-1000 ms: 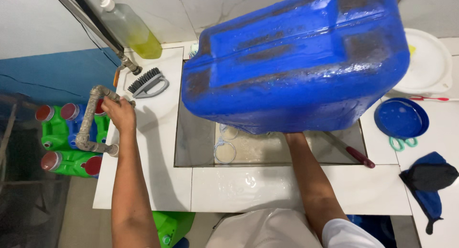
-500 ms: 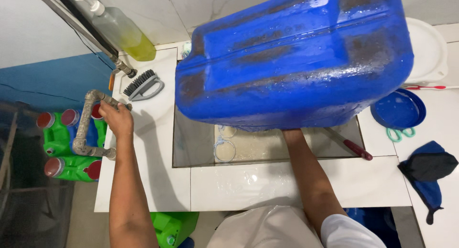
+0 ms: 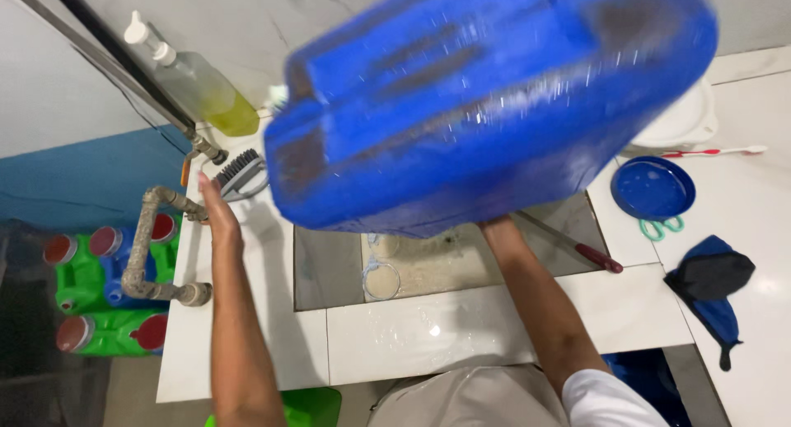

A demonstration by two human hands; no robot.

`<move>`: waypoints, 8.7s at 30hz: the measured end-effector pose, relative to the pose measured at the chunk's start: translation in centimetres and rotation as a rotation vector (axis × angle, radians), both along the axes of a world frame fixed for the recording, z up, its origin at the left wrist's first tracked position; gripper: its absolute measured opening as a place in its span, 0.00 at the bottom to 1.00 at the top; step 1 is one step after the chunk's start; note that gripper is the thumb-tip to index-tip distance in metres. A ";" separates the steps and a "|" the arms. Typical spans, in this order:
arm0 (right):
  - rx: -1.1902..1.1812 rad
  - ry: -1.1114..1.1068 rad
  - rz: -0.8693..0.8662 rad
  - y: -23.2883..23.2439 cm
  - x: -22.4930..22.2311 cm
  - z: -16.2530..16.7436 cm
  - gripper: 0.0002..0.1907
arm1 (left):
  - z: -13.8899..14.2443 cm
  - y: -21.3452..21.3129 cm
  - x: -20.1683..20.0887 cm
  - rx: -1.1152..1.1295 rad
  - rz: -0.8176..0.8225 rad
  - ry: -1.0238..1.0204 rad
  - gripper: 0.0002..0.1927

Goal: The person cleans a blue water jug by removing the cap, rinsing the exterior and interior with water, scrubbing with a sponge, and refilling the jug. They then apply a heat gun to a label on the cap and wipe the jug with a cloth.

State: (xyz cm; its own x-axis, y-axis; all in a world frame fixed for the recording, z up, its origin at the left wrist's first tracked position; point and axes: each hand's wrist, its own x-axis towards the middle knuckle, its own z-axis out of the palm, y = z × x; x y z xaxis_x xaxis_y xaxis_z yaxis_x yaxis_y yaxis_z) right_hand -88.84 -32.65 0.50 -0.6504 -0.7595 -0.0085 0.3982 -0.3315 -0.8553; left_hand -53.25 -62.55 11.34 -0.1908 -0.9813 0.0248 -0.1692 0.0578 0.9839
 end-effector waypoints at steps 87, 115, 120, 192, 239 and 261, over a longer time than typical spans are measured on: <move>0.465 0.866 -0.454 64.7 -7.5 41.6 0.21 | 5.2 73.3 -37.1 1.386 -1.671 0.469 0.58; -0.125 0.038 -1.049 74.2 -16.3 6.8 0.26 | -5.9 73.7 -37.7 -0.111 -1.782 -0.412 0.59; 0.039 0.102 -1.014 75.1 -16.3 6.5 0.31 | -5.4 73.1 -37.0 -0.133 -1.782 -0.351 0.53; 0.950 0.975 0.052 5.4 -11.1 -2.7 0.21 | -5.4 17.2 -29.4 -1.483 -0.806 -0.453 0.15; 0.463 2.085 -0.051 -2.2 -11.0 10.4 0.23 | -2.5 15.5 -30.8 -0.989 -0.752 -0.503 0.11; 0.448 1.337 -0.164 4.2 -10.3 9.6 0.31 | -6.6 13.8 -32.9 -0.188 -0.991 -0.022 0.11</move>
